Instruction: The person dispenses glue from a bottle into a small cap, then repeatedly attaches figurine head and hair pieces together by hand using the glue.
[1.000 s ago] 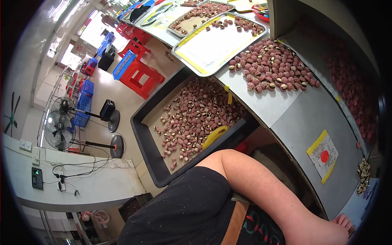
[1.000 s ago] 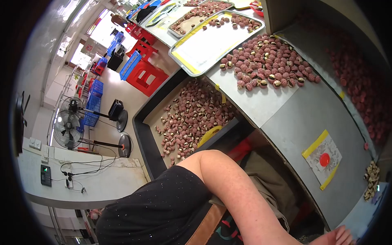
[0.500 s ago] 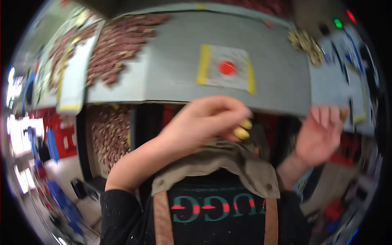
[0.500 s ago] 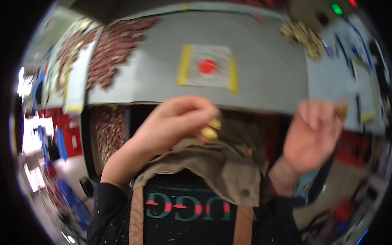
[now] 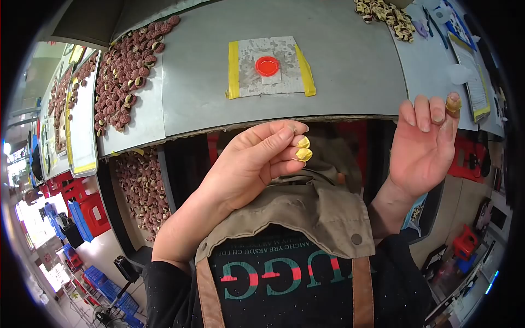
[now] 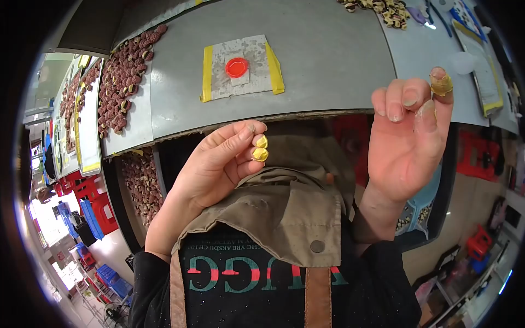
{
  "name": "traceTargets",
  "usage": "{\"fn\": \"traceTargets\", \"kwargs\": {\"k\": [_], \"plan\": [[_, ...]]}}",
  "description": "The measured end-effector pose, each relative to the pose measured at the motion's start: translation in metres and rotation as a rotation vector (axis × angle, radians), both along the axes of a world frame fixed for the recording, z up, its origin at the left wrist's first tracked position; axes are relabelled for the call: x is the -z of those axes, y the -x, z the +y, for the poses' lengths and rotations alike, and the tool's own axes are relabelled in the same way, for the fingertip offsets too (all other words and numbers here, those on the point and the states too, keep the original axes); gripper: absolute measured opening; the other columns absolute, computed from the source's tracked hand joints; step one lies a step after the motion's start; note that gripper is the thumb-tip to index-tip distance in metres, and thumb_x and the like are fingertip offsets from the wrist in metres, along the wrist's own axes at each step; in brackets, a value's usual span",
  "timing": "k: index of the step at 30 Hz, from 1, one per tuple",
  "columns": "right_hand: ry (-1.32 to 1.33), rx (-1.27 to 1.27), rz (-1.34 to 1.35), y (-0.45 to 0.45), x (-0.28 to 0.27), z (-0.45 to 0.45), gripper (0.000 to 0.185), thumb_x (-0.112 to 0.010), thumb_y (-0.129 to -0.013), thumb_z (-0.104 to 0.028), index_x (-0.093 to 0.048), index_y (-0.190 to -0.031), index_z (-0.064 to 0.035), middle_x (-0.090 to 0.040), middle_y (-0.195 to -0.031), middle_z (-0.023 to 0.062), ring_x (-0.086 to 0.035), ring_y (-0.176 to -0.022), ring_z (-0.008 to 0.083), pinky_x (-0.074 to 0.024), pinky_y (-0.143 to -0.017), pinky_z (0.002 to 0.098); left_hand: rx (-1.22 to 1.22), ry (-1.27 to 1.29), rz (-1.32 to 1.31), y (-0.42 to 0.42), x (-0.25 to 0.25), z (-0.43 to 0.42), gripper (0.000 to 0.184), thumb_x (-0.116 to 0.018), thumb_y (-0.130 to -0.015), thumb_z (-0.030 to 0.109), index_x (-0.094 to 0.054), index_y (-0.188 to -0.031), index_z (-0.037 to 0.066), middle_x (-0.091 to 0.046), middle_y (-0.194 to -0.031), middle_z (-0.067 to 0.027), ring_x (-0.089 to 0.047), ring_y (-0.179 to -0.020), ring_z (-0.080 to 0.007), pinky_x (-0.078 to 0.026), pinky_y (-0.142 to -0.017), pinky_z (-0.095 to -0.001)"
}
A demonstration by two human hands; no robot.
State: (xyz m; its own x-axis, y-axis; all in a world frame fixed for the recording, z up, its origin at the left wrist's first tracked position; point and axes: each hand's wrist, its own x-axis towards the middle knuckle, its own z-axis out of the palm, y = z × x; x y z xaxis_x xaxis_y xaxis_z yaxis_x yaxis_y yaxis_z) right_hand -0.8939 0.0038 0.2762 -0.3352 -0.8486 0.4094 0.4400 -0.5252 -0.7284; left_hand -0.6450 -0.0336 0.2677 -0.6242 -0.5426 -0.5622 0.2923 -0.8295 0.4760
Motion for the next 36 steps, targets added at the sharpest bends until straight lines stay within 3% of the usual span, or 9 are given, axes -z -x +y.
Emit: {"fn": "traceTargets", "kwargs": {"k": [13,19,24,27,30,33,34,35,36], "plan": [[-0.003,-0.029,-0.046,-0.001,0.003,0.0,0.037,-0.05,-0.092,-0.013,-0.047,-0.128,-0.0062,-0.048,-0.094,0.0008,-0.041,-0.079,0.0121,-0.0345,-0.075,0.0295,-0.007,-0.061,0.032,-0.011,0.014,0.003,0.027,-0.053,-0.098,0.015,-0.057,-0.119,0.0,-0.066,-0.097,-0.0034,-0.066,-0.087,-0.0095,-0.058,-0.079,-0.0245],[0.019,-0.088,-0.084,0.003,0.007,-0.003,0.034,-0.048,-0.093,-0.011,-0.049,-0.126,-0.0029,-0.05,-0.096,0.0019,-0.04,-0.079,0.0128,-0.0346,-0.074,0.0293,-0.285,-0.067,-0.08,-0.083,0.08,0.003,0.031,-0.046,-0.098,0.004,-0.048,-0.127,-0.004,-0.062,-0.111,-0.0117,-0.065,-0.094,-0.0174,-0.056,-0.085,-0.0273],[-0.026,-0.053,-0.073,-0.005,0.009,-0.008,0.034,-0.048,-0.093,-0.011,-0.049,-0.125,-0.0027,-0.049,-0.094,0.0012,-0.04,-0.079,0.0119,-0.0342,-0.076,0.0287,-0.585,0.168,-0.755,-0.135,0.133,0.002,0.048,-0.057,-0.092,0.01,-0.041,-0.137,0.0,-0.053,-0.128,-0.0145,-0.055,-0.116,-0.0261,-0.044,-0.101,-0.037],[-0.03,-0.026,-0.068,-0.007,0.004,-0.008,0.032,-0.048,-0.093,-0.012,-0.05,-0.123,-0.0034,-0.048,-0.092,0.0003,-0.04,-0.079,0.0118,-0.0334,-0.075,0.0289,-0.507,0.169,-0.842,-0.131,0.117,0.009,0.051,-0.062,-0.09,0.017,-0.044,-0.136,0.001,-0.053,-0.13,-0.0162,-0.054,-0.118,-0.0272,-0.042,-0.101,-0.0355],[0.034,-0.054,0.019,-0.009,-0.002,-0.011,0.027,-0.048,-0.093,-0.013,-0.051,-0.118,-0.0042,-0.047,-0.086,-0.0001,-0.041,-0.077,0.0115,-0.0333,-0.072,0.0295,0.092,1.06,-1.32,-0.161,0.138,0.02,0.039,-0.061,-0.092,0.019,-0.055,-0.124,-0.002,-0.059,-0.121,-0.0194,-0.058,-0.113,-0.0252,-0.045,-0.095,-0.0327],[0.146,-0.025,0.18,-0.021,-0.019,-0.009,0.024,-0.049,-0.092,-0.014,-0.052,-0.114,-0.0057,-0.045,-0.08,0.0006,-0.042,-0.073,0.0132,-0.0332,-0.069,0.0306,0.316,0.754,-1.218,-0.15,0.101,0.019,0.019,-0.057,-0.094,0.015,-0.064,-0.1,-0.001,-0.066,-0.083,-0.0111,-0.06,-0.069,-0.0145,-0.05,-0.065,-0.0313],[0.345,0.145,0.193,-0.024,-0.039,-0.012,0.023,-0.051,-0.091,-0.015,-0.054,-0.112,-0.0059,-0.048,-0.081,0.001,-0.044,-0.073,0.0131,-0.0345,-0.069,0.0305,0.283,0.809,-1.158,-0.153,0.111,0.023,0.015,-0.059,-0.092,0.01,-0.063,-0.101,-0.001,-0.064,-0.084,-0.0125,-0.062,-0.072,-0.0173,-0.049,-0.066,-0.0317],[0.549,0.294,0.191,-0.035,-0.064,-0.013,0.021,-0.052,-0.091,-0.015,-0.055,-0.11,-0.0061,-0.051,-0.083,0.0014,-0.046,-0.073,0.0129,-0.0357,-0.069,0.0304,0.341,1.168,-1.258,-0.152,0.103,0.024,0.016,-0.061,-0.088,0.005,-0.062,-0.103,-0.001,-0.062,-0.09,-0.014,-0.063,-0.077,-0.0205,-0.05,-0.069,-0.0315],[0.752,0.426,0.166,-0.051,-0.09,-0.013,0.019,-0.054,-0.09,-0.015,-0.057,-0.107,-0.0064,-0.054,-0.084,0.0017,-0.049,-0.074,0.0128,-0.0369,-0.07,0.0302,0.376,1.189,-1.292,-0.137,0.08,0.023,0.024,-0.064,-0.083,0.007,-0.06,-0.105,-0.001,-0.058,-0.097,-0.0188,-0.062,-0.084,-0.0348,-0.05,-0.071,-0.0381]]}}
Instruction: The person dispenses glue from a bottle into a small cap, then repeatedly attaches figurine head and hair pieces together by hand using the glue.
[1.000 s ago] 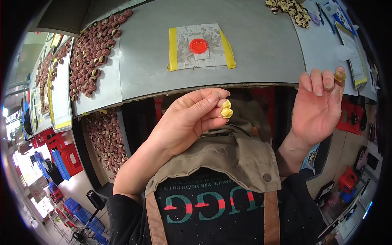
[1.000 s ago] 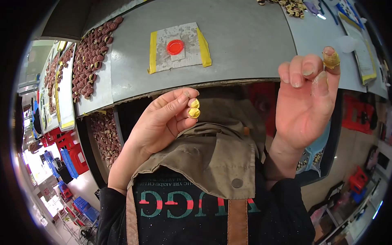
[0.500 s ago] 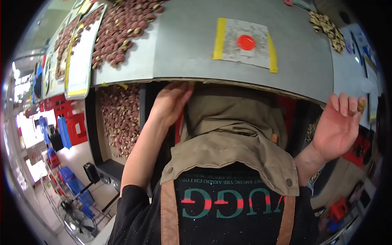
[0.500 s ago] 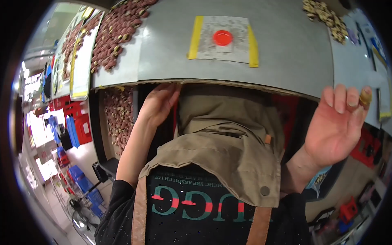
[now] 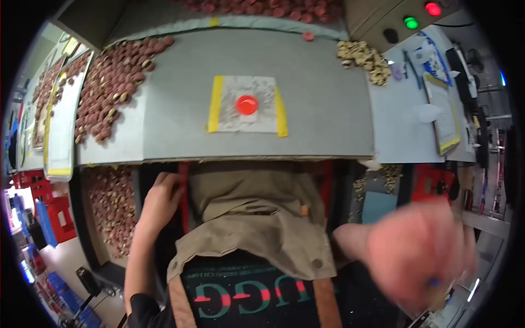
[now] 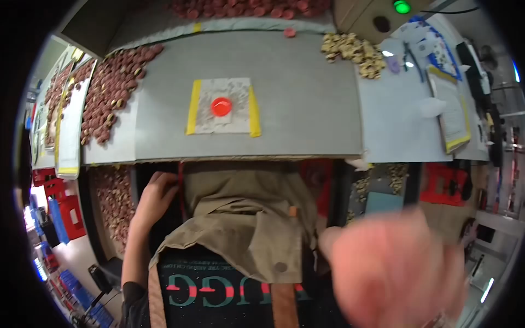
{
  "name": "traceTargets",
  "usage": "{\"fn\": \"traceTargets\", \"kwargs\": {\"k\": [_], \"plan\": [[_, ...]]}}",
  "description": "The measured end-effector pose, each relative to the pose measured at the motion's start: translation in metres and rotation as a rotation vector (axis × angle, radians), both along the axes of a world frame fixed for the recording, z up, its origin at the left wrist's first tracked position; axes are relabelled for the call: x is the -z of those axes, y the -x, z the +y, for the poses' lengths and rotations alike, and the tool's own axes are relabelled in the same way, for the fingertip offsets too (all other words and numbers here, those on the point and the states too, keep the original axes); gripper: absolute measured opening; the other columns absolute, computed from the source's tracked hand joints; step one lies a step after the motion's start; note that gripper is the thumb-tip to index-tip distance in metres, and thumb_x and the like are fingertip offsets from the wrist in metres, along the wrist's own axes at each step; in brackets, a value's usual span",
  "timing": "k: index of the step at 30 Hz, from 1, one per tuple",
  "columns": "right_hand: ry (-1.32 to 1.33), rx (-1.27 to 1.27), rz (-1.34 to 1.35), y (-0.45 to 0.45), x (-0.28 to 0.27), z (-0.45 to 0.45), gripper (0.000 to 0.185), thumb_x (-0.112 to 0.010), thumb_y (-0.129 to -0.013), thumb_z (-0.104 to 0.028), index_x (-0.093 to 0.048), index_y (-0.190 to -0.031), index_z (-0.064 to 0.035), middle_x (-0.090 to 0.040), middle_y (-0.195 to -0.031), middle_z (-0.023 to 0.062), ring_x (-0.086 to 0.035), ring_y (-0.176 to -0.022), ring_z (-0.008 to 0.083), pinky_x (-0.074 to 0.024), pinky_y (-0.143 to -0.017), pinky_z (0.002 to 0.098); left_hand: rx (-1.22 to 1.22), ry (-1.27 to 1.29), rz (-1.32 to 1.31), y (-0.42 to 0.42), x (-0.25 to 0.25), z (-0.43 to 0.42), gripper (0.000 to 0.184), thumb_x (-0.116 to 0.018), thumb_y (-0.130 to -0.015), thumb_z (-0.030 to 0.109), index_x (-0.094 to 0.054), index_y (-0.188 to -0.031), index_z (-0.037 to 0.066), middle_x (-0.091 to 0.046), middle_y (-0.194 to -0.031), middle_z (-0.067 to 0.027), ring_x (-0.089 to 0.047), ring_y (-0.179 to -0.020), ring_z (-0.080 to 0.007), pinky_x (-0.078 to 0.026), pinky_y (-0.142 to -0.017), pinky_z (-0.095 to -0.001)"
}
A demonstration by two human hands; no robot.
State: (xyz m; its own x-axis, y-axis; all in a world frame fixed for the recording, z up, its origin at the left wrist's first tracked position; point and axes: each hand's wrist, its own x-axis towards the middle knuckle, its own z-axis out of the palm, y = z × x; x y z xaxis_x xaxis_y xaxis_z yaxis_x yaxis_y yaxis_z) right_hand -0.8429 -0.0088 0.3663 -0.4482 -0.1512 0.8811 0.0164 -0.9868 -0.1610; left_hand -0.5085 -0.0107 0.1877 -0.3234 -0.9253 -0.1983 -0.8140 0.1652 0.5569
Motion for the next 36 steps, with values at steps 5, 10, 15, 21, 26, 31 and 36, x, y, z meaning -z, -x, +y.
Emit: {"fn": "traceTargets", "kwargs": {"k": [5,10,15,21,26,31,36], "plan": [[0.624,0.307,-0.027,-0.048,-0.055,0.015,0.014,-0.059,-0.088,-0.014,-0.061,-0.101,-0.0061,-0.062,-0.091,0.0037,-0.055,-0.077,0.0132,-0.0408,-0.072,0.0304,0.134,-0.321,0.29,0.035,-0.095,-0.022,0.022,-0.064,-0.084,0.003,-0.062,-0.105,-0.001,-0.062,-0.094,-0.0121,-0.063,-0.083,-0.0219,-0.05,-0.073,-0.0308],[0.574,0.338,0.043,-0.047,-0.054,0.027,0.015,-0.057,-0.088,-0.01,-0.059,-0.102,-0.004,-0.06,-0.097,0.0057,-0.055,-0.083,0.0155,-0.0412,-0.077,0.0319,0.095,-0.092,0.356,0.055,-0.134,-0.035,0.022,-0.062,-0.083,-0.003,-0.063,-0.104,-0.001,-0.066,-0.094,-0.0088,-0.062,-0.084,-0.0176,-0.048,-0.077,-0.0289],[0.487,0.334,0.075,-0.042,-0.049,0.025,0.016,-0.054,-0.088,-0.007,-0.057,-0.103,-0.002,-0.058,-0.103,0.0078,-0.054,-0.089,0.0178,-0.0416,-0.082,0.0333,0.069,0.018,0.351,0.054,-0.131,-0.054,0.02,-0.061,-0.085,-0.001,-0.064,-0.105,-0.001,-0.065,-0.088,-0.0081,-0.06,-0.079,-0.0157,-0.047,-0.074,-0.0276],[0.031,0.365,0.235,-0.002,0.0,0.016,0.017,-0.052,-0.087,-0.003,-0.055,-0.104,0.0006,-0.056,-0.109,0.0102,-0.054,-0.096,0.0205,-0.042,-0.089,0.0351,0.069,0.126,0.331,0.042,-0.123,-0.084,0.016,-0.061,-0.087,0.006,-0.064,-0.102,-0.001,-0.066,-0.089,-0.0113,-0.064,-0.079,-0.0216,-0.05,-0.071,-0.0311],[-0.914,0.661,0.98,0.076,0.062,-0.064,0.03,-0.059,-0.085,-0.006,-0.056,-0.114,-0.0004,-0.057,-0.114,0.0128,-0.054,-0.107,0.0246,-0.0431,-0.089,0.034,-0.057,0.333,0.169,0.007,-0.104,-0.129,0.01,-0.062,-0.087,0.011,-0.062,-0.092,0.003,-0.061,-0.085,-0.0112,-0.061,-0.072,-0.0255,-0.047,-0.063,-0.034],[-1.019,0.676,1.183,0.109,0.11,-0.121,0.03,-0.059,-0.085,-0.001,-0.055,-0.114,-0.0007,-0.057,-0.108,0.0138,-0.055,-0.103,0.0295,-0.0448,-0.087,0.0351,-0.05,0.675,0.022,0.006,-0.086,-0.182,0.018,-0.066,-0.085,0.015,-0.062,-0.099,0.004,-0.058,-0.09,-0.0092,-0.058,-0.081,-0.0251,-0.047,-0.071,-0.0352],[-1.024,0.696,1.253,0.11,0.108,-0.13,0.029,-0.059,-0.082,0.001,-0.055,-0.111,0.0008,-0.056,-0.104,0.0165,-0.055,-0.098,0.0328,-0.045,-0.084,0.0378,0.079,0.797,-0.036,0.026,-0.091,-0.195,0.024,-0.069,-0.082,0.019,-0.061,-0.101,0.006,-0.057,-0.092,-0.0094,-0.056,-0.087,-0.029,-0.045,-0.077,-0.0385]]}}
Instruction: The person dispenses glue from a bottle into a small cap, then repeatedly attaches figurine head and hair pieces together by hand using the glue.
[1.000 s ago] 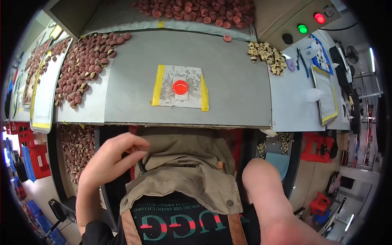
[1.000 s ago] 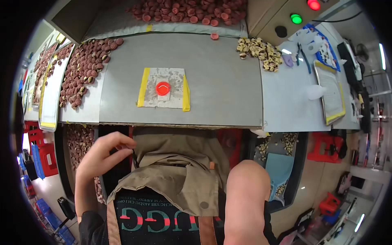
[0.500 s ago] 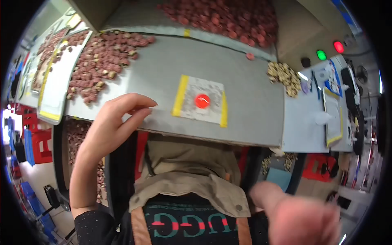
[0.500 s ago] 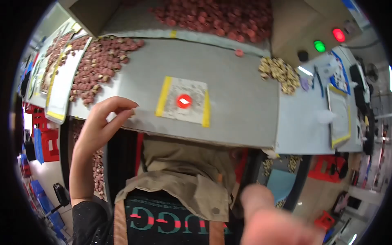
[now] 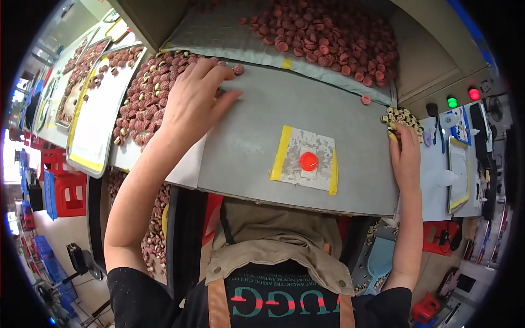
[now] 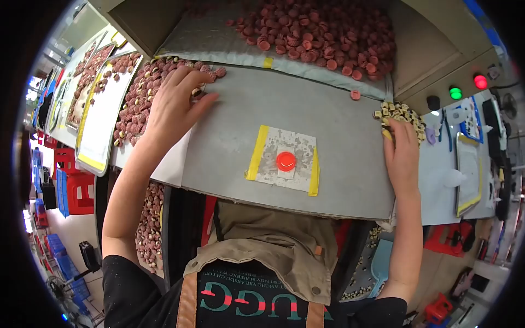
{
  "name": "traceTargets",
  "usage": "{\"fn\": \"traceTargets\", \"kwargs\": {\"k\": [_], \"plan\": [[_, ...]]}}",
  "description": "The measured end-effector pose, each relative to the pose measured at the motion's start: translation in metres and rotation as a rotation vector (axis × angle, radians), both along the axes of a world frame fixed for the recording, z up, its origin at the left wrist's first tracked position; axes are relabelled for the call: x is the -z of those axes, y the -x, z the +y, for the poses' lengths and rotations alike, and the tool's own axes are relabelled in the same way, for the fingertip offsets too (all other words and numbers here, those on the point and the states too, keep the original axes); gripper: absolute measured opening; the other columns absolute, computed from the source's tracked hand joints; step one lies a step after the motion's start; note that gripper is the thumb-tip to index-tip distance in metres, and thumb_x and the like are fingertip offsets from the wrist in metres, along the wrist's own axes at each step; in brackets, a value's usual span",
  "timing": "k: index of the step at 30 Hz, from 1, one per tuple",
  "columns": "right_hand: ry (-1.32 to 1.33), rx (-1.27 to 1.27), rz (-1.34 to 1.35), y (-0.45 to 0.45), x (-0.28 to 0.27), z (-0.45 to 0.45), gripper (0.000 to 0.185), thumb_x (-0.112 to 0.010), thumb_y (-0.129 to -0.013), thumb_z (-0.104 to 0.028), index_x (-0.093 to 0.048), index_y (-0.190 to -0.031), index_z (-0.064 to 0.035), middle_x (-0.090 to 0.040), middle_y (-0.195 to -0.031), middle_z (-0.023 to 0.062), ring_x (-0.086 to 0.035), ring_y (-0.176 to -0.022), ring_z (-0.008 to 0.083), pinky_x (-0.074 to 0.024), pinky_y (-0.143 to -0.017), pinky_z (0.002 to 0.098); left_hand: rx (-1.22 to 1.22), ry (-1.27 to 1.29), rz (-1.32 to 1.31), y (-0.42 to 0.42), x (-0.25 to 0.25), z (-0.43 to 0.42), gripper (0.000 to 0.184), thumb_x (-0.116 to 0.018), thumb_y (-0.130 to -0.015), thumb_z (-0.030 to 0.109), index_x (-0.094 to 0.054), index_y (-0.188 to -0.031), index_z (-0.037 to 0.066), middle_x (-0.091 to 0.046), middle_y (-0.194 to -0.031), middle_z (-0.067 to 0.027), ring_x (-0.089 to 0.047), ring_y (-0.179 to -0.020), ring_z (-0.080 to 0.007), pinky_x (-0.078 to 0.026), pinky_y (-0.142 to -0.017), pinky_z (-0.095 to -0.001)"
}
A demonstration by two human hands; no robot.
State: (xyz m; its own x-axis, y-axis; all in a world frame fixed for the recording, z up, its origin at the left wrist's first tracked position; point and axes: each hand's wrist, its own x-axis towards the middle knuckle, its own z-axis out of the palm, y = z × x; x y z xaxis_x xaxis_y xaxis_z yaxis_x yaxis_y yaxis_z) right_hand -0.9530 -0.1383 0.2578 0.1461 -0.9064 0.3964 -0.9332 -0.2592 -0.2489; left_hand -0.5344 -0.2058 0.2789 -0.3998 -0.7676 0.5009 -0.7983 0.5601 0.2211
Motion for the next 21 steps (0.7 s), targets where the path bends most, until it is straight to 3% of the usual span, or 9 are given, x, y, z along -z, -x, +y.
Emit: {"fn": "traceTargets", "kwargs": {"k": [7,11,14,19,21], "plan": [[-0.289,-0.078,-0.254,-0.053,-0.023,0.019,0.022,-0.062,-0.082,-0.002,-0.059,-0.103,0.0021,-0.056,-0.09,0.0121,-0.057,-0.078,0.0235,-0.0463,-0.07,0.0321,0.11,0.154,0.062,0.06,0.008,-0.068,0.021,-0.065,-0.084,0.02,-0.062,-0.101,0.007,-0.059,-0.093,-0.012,-0.058,-0.091,-0.0332,-0.047,-0.08,-0.0427],[-0.235,0.007,-0.257,-0.062,-0.021,0.023,0.021,-0.063,-0.084,-0.006,-0.062,-0.103,0.0022,-0.056,-0.089,0.0117,-0.057,-0.074,0.0231,-0.0462,-0.067,0.0309,-0.006,-0.025,-0.077,0.081,0.035,-0.11,0.023,-0.057,-0.087,0.019,-0.063,-0.107,0.008,-0.061,-0.102,-0.0188,-0.061,-0.09,-0.0382,-0.05,-0.077,-0.0465],[-0.074,-0.016,-0.194,-0.051,-0.007,0.022,0.022,-0.064,-0.084,-0.007,-0.063,-0.105,0.0023,-0.057,-0.091,0.0123,-0.058,-0.076,0.0253,-0.0467,-0.069,0.0322,0.059,0.032,-0.025,0.076,0.038,-0.111,0.018,-0.06,-0.088,0.021,-0.064,-0.101,0.01,-0.06,-0.103,-0.0155,-0.06,-0.091,-0.0364,-0.049,-0.078,-0.0447],[-0.083,-0.025,-0.252,-0.052,-0.014,0.027,0.027,-0.062,-0.085,-0.004,-0.061,-0.111,-0.0003,-0.058,-0.094,0.0134,-0.059,-0.083,0.0281,-0.0479,-0.074,0.0353,0.084,0.094,-0.044,0.059,0.017,-0.076,0.012,-0.061,-0.089,0.021,-0.064,-0.098,0.013,-0.058,-0.103,-0.0113,-0.059,-0.089,-0.033,-0.049,-0.076,-0.0403],[-0.11,-0.047,-0.283,-0.052,-0.02,0.026,0.029,-0.062,-0.084,-0.003,-0.06,-0.113,-0.0014,-0.058,-0.095,0.0137,-0.06,-0.085,0.0289,-0.0484,-0.076,0.036,0.128,0.019,0.12,0.053,0.006,-0.052,0.012,-0.059,-0.091,0.014,-0.063,-0.102,0.01,-0.058,-0.1,-0.0076,-0.061,-0.086,-0.0246,-0.048,-0.075,-0.0327]]}}
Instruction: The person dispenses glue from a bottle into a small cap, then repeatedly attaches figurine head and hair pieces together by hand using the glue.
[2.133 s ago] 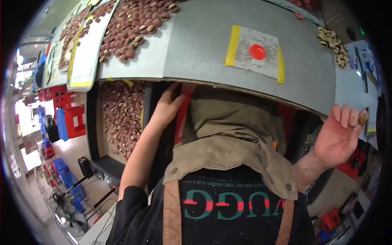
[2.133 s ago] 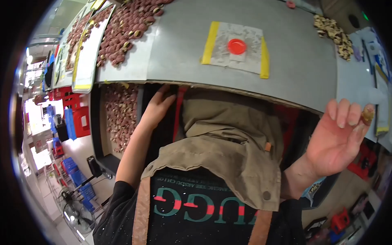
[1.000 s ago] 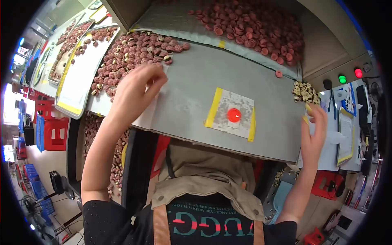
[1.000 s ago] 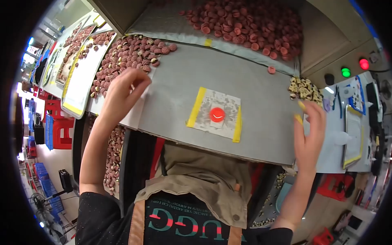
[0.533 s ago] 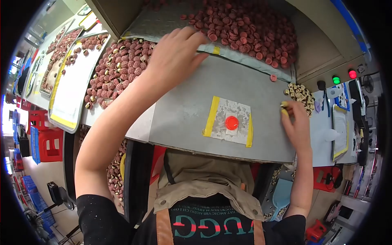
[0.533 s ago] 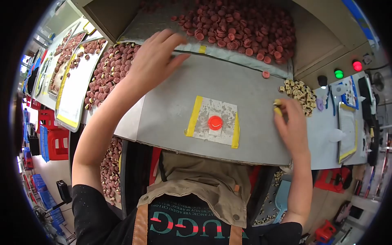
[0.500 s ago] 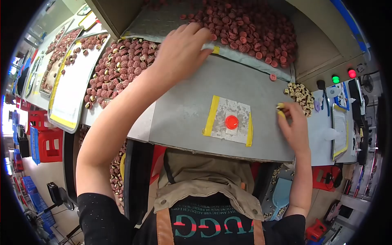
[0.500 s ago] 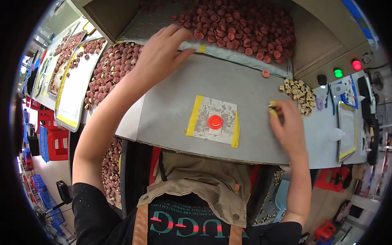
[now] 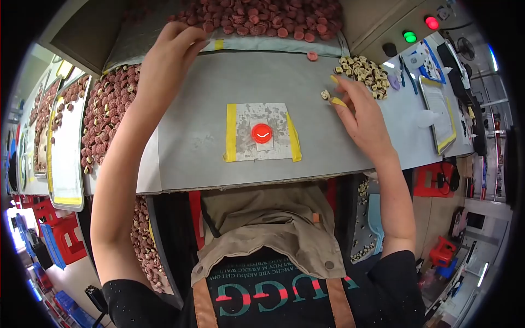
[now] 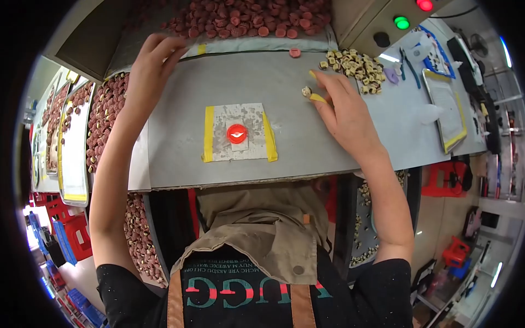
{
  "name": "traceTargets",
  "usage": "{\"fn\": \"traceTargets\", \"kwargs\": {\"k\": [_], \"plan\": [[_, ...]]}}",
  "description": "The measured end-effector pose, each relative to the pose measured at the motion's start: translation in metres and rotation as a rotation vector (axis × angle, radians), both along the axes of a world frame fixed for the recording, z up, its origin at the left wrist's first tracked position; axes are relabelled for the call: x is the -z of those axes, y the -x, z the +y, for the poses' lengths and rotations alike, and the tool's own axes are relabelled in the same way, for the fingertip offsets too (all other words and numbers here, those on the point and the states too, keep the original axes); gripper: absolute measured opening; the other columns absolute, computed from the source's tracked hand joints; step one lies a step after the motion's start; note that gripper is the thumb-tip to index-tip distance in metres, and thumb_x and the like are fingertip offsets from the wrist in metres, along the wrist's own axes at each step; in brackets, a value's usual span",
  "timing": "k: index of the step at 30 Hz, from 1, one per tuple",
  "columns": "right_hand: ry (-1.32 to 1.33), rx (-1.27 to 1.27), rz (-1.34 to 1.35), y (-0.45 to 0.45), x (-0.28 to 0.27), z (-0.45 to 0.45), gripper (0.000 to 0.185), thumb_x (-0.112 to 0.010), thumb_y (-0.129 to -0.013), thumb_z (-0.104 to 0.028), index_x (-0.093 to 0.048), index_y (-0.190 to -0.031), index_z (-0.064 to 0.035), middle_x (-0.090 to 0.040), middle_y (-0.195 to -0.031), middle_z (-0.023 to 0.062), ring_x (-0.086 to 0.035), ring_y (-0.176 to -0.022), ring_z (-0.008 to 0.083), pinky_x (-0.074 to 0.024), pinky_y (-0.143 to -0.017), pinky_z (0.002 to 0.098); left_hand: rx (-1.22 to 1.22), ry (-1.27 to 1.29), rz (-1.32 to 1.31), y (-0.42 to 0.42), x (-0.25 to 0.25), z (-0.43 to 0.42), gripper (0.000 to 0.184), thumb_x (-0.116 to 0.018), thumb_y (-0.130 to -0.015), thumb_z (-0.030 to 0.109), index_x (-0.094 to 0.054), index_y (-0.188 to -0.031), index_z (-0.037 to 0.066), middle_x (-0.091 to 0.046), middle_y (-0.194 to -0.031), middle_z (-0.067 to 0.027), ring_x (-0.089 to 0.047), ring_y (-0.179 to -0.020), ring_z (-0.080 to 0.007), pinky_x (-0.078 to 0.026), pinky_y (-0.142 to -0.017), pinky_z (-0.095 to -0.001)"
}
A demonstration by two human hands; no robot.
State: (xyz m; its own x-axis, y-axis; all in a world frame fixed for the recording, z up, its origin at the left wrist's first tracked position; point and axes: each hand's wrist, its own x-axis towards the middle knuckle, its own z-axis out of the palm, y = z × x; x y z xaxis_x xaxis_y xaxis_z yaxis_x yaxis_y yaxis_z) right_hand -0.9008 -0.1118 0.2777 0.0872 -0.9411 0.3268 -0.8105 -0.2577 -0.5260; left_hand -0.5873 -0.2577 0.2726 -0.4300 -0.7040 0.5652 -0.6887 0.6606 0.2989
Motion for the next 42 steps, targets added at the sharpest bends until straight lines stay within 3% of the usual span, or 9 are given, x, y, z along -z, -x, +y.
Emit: {"fn": "traceTargets", "kwargs": {"k": [6,8,13,16,19,26,32,42], "plan": [[0.077,-0.145,0.228,0.008,0.003,-0.006,0.025,-0.061,-0.083,0.0,-0.061,-0.108,-0.0016,-0.06,-0.095,0.013,-0.06,-0.087,0.0315,-0.049,-0.076,0.0376,0.114,-0.579,0.538,-0.014,0.005,0.08,0.022,-0.059,-0.093,0.005,-0.057,-0.115,0.0,-0.062,-0.107,-0.002,-0.059,-0.092,-0.0062,-0.046,-0.077,-0.0207],[0.071,-0.139,0.251,0.005,-0.001,-0.009,0.023,-0.061,-0.083,0.0,-0.061,-0.105,-0.0013,-0.061,-0.094,0.0128,-0.06,-0.087,0.0319,-0.0489,-0.076,0.0382,-0.013,-0.735,0.585,-0.011,0.001,0.104,0.023,-0.061,-0.092,0.005,-0.057,-0.115,0.0,-0.062,-0.107,-0.0025,-0.06,-0.091,-0.0065,-0.046,-0.078,-0.0201],[-0.002,-0.115,0.3,-0.003,-0.009,-0.01,0.02,-0.061,-0.083,-0.001,-0.061,-0.102,-0.0007,-0.06,-0.093,0.0133,-0.059,-0.089,0.0323,-0.0483,-0.076,0.0386,0.095,-1.053,1.068,-0.01,0.002,0.14,0.032,-0.064,-0.091,0.01,-0.057,-0.12,-0.002,-0.063,-0.107,-0.0035,-0.061,-0.092,-0.0089,-0.048,-0.082,-0.0222],[-0.017,-0.13,0.324,-0.006,-0.014,-0.012,0.019,-0.06,-0.084,-0.002,-0.06,-0.103,-0.0002,-0.059,-0.095,0.0138,-0.058,-0.09,0.0327,-0.0475,-0.077,0.0384,0.284,-1.314,1.47,-0.003,0.009,0.154,0.036,-0.06,-0.094,0.014,-0.054,-0.126,-0.001,-0.062,-0.111,-0.0038,-0.058,-0.1,-0.0089,-0.047,-0.084,-0.0223],[-0.078,-0.123,0.286,-0.007,-0.014,-0.015,0.019,-0.059,-0.084,-0.001,-0.058,-0.104,0.0002,-0.059,-0.097,0.0142,-0.058,-0.091,0.0328,-0.0468,-0.078,0.0381,0.428,-1.472,1.678,0.005,0.017,0.158,0.038,-0.05,-0.099,0.014,-0.046,-0.133,-0.003,-0.062,-0.11,-0.0027,-0.059,-0.097,-0.0077,-0.05,-0.081,-0.0227],[-0.106,-0.116,0.285,-0.007,-0.012,-0.014,0.02,-0.057,-0.085,-0.001,-0.057,-0.105,0.0005,-0.058,-0.097,0.0148,-0.058,-0.09,0.032,-0.0468,-0.079,0.0368,0.478,-1.468,1.736,0.013,0.026,0.16,0.04,-0.049,-0.1,0.015,-0.044,-0.136,0.0,-0.06,-0.112,-0.0019,-0.057,-0.098,-0.007,-0.05,-0.081,-0.0225],[-0.163,-0.17,0.048,-0.055,-0.041,0.011,0.02,-0.059,-0.083,0.0,-0.059,-0.103,-0.0001,-0.058,-0.096,0.0135,-0.058,-0.087,0.0312,-0.0473,-0.077,0.0367,0.408,-1.396,1.733,0.015,0.025,0.165,0.039,-0.058,-0.096,0.019,-0.05,-0.131,0.003,-0.058,-0.115,-0.0015,-0.054,-0.104,-0.0082,-0.045,-0.089,-0.0237],[-0.039,-0.36,0.25,-0.096,-0.013,0.006,0.029,-0.068,-0.07,0.001,-0.062,-0.098,-0.0036,-0.056,-0.088,0.0082,-0.057,-0.084,0.028,-0.0478,-0.073,0.0377,0.42,-1.409,1.778,0.015,0.028,0.166,0.035,-0.059,-0.096,0.017,-0.052,-0.128,0.004,-0.059,-0.114,-0.002,-0.054,-0.104,-0.0085,-0.046,-0.089,-0.0243]]}}
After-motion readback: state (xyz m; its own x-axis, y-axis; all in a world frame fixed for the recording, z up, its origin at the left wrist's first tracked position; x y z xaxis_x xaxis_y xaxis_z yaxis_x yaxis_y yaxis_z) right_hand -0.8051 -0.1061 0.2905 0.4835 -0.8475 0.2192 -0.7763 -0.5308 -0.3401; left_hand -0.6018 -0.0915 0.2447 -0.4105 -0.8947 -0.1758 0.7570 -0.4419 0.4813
